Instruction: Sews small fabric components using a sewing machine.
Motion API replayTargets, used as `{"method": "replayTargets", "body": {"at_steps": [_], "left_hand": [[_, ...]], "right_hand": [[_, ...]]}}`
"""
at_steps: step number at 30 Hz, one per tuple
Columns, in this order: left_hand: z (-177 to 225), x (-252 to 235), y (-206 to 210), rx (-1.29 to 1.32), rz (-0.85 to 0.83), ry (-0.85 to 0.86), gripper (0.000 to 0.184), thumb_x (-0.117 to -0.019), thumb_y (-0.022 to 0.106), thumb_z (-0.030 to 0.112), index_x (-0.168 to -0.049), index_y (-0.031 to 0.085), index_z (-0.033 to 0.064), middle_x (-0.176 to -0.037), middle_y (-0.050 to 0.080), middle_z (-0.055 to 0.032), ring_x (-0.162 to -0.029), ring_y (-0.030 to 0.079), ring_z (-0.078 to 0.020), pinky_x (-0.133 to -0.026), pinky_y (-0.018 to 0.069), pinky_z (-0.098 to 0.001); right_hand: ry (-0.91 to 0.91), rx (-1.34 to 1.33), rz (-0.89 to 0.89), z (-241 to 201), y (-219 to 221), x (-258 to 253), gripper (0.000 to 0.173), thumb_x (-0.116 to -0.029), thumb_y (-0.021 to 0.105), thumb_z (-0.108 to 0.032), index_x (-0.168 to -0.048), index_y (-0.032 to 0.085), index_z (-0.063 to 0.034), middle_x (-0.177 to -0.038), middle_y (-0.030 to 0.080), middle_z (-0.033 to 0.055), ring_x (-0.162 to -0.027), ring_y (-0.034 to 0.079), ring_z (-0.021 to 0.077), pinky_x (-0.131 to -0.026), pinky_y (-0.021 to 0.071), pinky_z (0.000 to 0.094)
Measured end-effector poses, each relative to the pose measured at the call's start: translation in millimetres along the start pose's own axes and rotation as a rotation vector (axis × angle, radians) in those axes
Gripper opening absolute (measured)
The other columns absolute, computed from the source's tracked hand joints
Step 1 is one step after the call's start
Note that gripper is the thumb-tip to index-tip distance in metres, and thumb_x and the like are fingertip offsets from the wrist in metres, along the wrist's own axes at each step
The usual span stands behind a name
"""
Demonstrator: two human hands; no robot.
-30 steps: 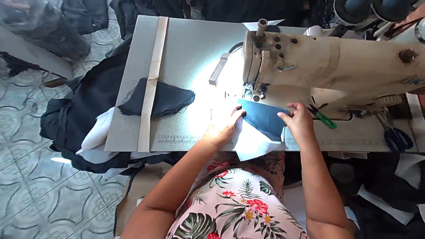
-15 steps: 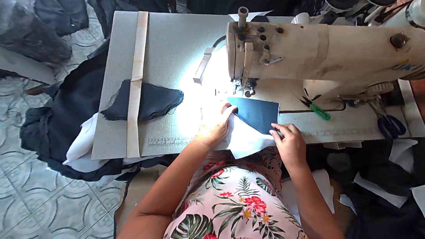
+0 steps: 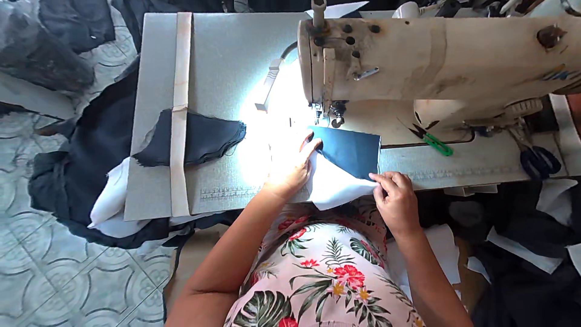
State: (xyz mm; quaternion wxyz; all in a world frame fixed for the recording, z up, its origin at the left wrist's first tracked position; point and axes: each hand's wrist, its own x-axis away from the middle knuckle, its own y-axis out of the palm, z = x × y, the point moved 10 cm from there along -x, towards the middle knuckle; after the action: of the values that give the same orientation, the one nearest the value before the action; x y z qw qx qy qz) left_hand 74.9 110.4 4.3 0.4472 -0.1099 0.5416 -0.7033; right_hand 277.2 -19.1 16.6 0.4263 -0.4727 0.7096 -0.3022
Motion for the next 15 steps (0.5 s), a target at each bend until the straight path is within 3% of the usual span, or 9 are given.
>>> {"method": "replayTargets", "body": {"at_steps": [3, 15], "left_hand": [[0, 1, 1, 0.004, -0.013, 0.001, 0.047, -0.0910, 0.049, 0.002, -0.134, 0.067, 0.0113, -0.148, 0.056, -0.0155, -0.138, 0.052, -0.0365, -0.113, 0.0384, -0.0575], [-2, 1, 3, -0.020, -0.004, 0.002, 0.046, -0.0930, 0.047, 0.004, -0.134, 0.067, 0.0131, -0.147, 0.057, -0.0155, -0.138, 0.052, -0.0360, -0.112, 0.0393, -0.0569]], "right_hand": [[-0.008, 0.026, 0.000, -1, -2, 7, 0.032, -0.0892, 0.057, -0.001, -0.109, 0.080, -0.0098, -0.099, 0.071, 0.0144, -0.094, 0.067, 0.0305, -0.085, 0.0558, 0.0409], [-0.047, 0.061, 0.075, -2, -2, 24, 0.031, -0.0923, 0.057, 0.000, -0.112, 0.079, -0.0081, -0.099, 0.072, 0.0145, -0.100, 0.068, 0.0319, -0.089, 0.0552, 0.0411]]}}
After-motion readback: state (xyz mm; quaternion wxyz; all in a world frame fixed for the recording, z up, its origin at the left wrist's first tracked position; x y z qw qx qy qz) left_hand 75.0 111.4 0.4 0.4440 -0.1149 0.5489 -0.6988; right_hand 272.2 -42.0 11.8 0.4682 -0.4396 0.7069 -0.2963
